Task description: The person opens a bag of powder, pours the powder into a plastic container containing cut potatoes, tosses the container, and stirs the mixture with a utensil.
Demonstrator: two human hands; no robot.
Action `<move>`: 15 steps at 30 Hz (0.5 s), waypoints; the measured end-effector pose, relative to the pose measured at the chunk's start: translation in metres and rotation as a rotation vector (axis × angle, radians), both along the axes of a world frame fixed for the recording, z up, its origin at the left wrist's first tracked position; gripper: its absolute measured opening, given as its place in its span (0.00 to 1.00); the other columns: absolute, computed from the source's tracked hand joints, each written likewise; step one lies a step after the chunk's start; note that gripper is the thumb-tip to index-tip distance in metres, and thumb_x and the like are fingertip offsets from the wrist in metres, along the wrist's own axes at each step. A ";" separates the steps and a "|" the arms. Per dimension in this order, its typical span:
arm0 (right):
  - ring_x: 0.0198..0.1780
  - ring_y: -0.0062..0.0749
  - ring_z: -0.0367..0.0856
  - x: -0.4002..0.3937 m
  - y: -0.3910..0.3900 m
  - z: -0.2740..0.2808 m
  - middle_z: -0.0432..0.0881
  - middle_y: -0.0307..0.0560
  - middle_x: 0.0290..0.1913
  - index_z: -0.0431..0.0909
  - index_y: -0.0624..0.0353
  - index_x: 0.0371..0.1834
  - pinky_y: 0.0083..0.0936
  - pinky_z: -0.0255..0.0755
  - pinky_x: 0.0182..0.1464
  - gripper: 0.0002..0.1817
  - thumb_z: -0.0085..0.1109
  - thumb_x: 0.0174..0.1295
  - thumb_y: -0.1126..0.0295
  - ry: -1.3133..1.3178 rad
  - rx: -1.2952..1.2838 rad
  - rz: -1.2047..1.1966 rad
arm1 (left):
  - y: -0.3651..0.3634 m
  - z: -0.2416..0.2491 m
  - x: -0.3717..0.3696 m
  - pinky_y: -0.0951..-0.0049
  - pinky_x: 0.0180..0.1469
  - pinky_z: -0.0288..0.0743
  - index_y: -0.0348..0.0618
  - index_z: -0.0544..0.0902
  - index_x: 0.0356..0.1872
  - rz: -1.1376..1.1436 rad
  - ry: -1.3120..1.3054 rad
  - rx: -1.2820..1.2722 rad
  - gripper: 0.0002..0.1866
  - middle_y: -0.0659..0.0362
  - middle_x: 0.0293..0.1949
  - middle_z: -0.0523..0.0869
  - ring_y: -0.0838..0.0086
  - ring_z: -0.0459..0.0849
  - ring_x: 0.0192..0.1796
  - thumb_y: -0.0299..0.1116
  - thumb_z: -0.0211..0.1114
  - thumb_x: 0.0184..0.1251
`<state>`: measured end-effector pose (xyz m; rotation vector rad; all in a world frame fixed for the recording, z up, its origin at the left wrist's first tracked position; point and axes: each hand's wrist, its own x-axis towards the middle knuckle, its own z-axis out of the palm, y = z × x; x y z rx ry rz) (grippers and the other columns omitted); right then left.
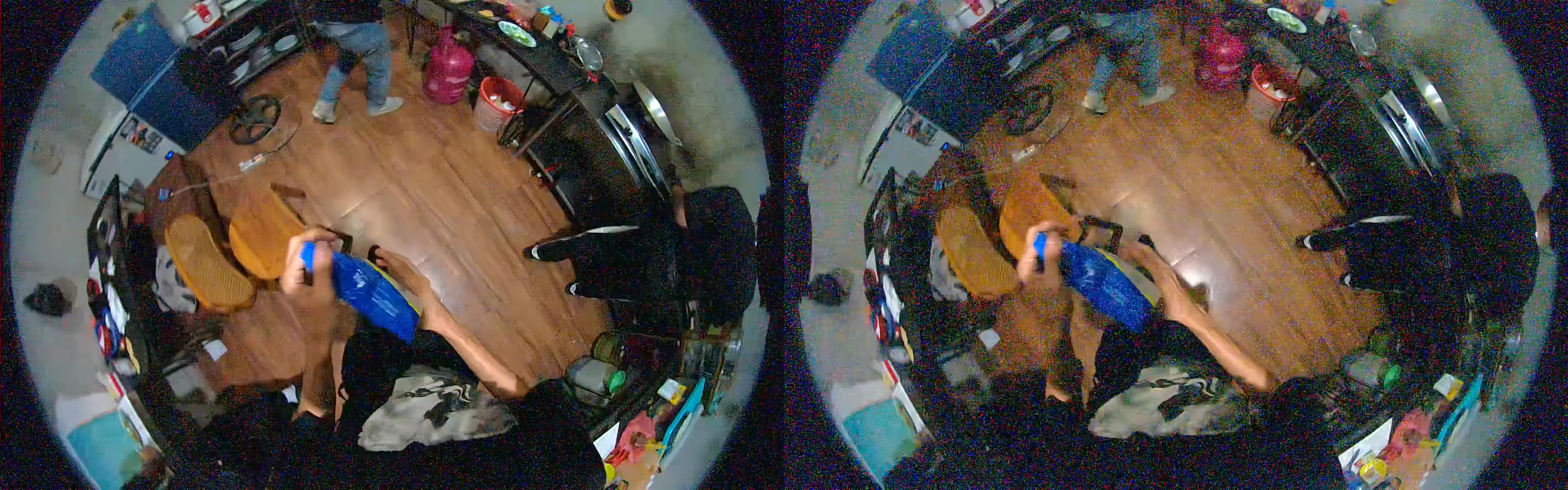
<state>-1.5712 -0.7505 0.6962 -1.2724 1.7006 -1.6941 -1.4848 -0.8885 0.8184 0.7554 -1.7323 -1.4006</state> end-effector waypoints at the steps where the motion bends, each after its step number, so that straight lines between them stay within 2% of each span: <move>1: 0.64 0.47 0.62 -0.012 -0.007 0.005 0.67 0.58 0.61 0.65 0.66 0.60 0.36 0.55 0.65 0.32 0.54 0.53 0.59 0.014 -0.006 -0.015 | -0.005 0.001 -0.017 0.80 0.41 0.67 0.37 0.77 0.35 -0.008 -0.034 -0.006 0.07 0.61 0.33 0.78 0.80 0.74 0.35 0.31 0.54 0.65; 3: 0.63 0.48 0.65 -0.032 -0.026 0.027 0.68 0.58 0.60 0.64 0.66 0.60 0.36 0.57 0.64 0.33 0.59 0.50 0.64 0.063 0.030 -0.190 | -0.032 -0.012 -0.049 0.78 0.40 0.68 0.38 0.77 0.35 -0.074 -0.004 0.010 0.07 0.61 0.31 0.77 0.79 0.74 0.35 0.31 0.54 0.65; 4: 0.60 0.47 0.69 -0.038 -0.038 0.032 0.72 0.58 0.58 0.67 0.67 0.59 0.35 0.61 0.62 0.30 0.61 0.50 0.70 -0.008 -0.087 -0.273 | -0.043 -0.016 -0.065 0.78 0.39 0.68 0.38 0.76 0.35 -0.068 0.009 -0.045 0.08 0.61 0.30 0.77 0.79 0.74 0.34 0.32 0.54 0.65; 5: 0.60 0.47 0.69 -0.047 -0.044 0.039 0.72 0.58 0.58 0.67 0.67 0.59 0.35 0.61 0.62 0.30 0.61 0.50 0.70 0.002 -0.082 -0.308 | -0.049 -0.006 -0.082 0.78 0.38 0.69 0.38 0.76 0.36 -0.063 0.024 -0.096 0.08 0.61 0.29 0.77 0.78 0.75 0.33 0.33 0.54 0.65; 6: 0.59 0.46 0.71 -0.054 -0.050 0.044 0.73 0.58 0.56 0.69 0.67 0.57 0.34 0.62 0.60 0.27 0.59 0.52 0.70 0.094 -0.059 -0.351 | -0.051 0.010 -0.091 0.78 0.38 0.68 0.37 0.76 0.36 -0.145 0.017 0.174 0.09 0.61 0.31 0.77 0.77 0.74 0.34 0.33 0.55 0.64; 8: 0.55 0.46 0.74 -0.070 -0.063 0.051 0.77 0.58 0.51 0.74 0.66 0.51 0.33 0.65 0.58 0.19 0.53 0.56 0.71 0.194 -0.078 -0.407 | -0.072 0.009 -0.110 0.79 0.37 0.67 0.37 0.76 0.36 -0.215 0.000 0.081 0.09 0.61 0.32 0.77 0.78 0.74 0.33 0.33 0.56 0.64; 9: 0.55 0.45 0.74 -0.077 -0.069 0.048 0.77 0.57 0.50 0.74 0.66 0.50 0.33 0.66 0.58 0.18 0.52 0.57 0.72 0.164 -0.138 -0.462 | -0.081 0.005 -0.118 0.80 0.36 0.67 0.36 0.76 0.37 -0.250 -0.017 -0.005 0.09 0.61 0.34 0.77 0.80 0.74 0.33 0.33 0.57 0.64; 10: 0.54 0.45 0.75 -0.081 -0.075 0.044 0.77 0.57 0.49 0.75 0.66 0.49 0.33 0.66 0.57 0.17 0.50 0.57 0.72 0.126 -0.184 -0.504 | -0.088 -0.002 -0.127 0.80 0.35 0.66 0.36 0.77 0.37 -0.255 0.018 0.044 0.09 0.61 0.34 0.77 0.80 0.73 0.33 0.33 0.58 0.63; 11: 0.49 0.35 0.77 -0.081 -0.084 0.048 0.78 0.53 0.49 0.76 0.68 0.47 0.31 0.70 0.51 0.15 0.45 0.64 0.69 -0.012 -0.144 -0.601 | -0.095 -0.007 -0.135 0.81 0.34 0.66 0.36 0.77 0.36 -0.240 0.041 0.096 0.09 0.61 0.35 0.76 0.81 0.73 0.33 0.32 0.59 0.62; 13: 0.49 0.32 0.75 -0.088 -0.101 0.053 0.78 0.49 0.47 0.75 0.70 0.46 0.29 0.68 0.53 0.15 0.46 0.65 0.69 0.023 -0.154 -0.678 | -0.118 0.001 -0.148 0.83 0.33 0.66 0.36 0.78 0.36 -0.341 0.126 -0.005 0.08 0.62 0.36 0.76 0.81 0.73 0.32 0.31 0.60 0.61; 15: 0.50 0.32 0.75 -0.100 -0.111 0.053 0.78 0.49 0.48 0.75 0.70 0.47 0.29 0.67 0.54 0.15 0.47 0.65 0.69 0.009 -0.190 -0.664 | -0.128 -0.010 -0.158 0.82 0.36 0.68 0.35 0.78 0.33 -0.342 0.216 0.039 0.07 0.60 0.38 0.77 0.79 0.75 0.34 0.29 0.60 0.61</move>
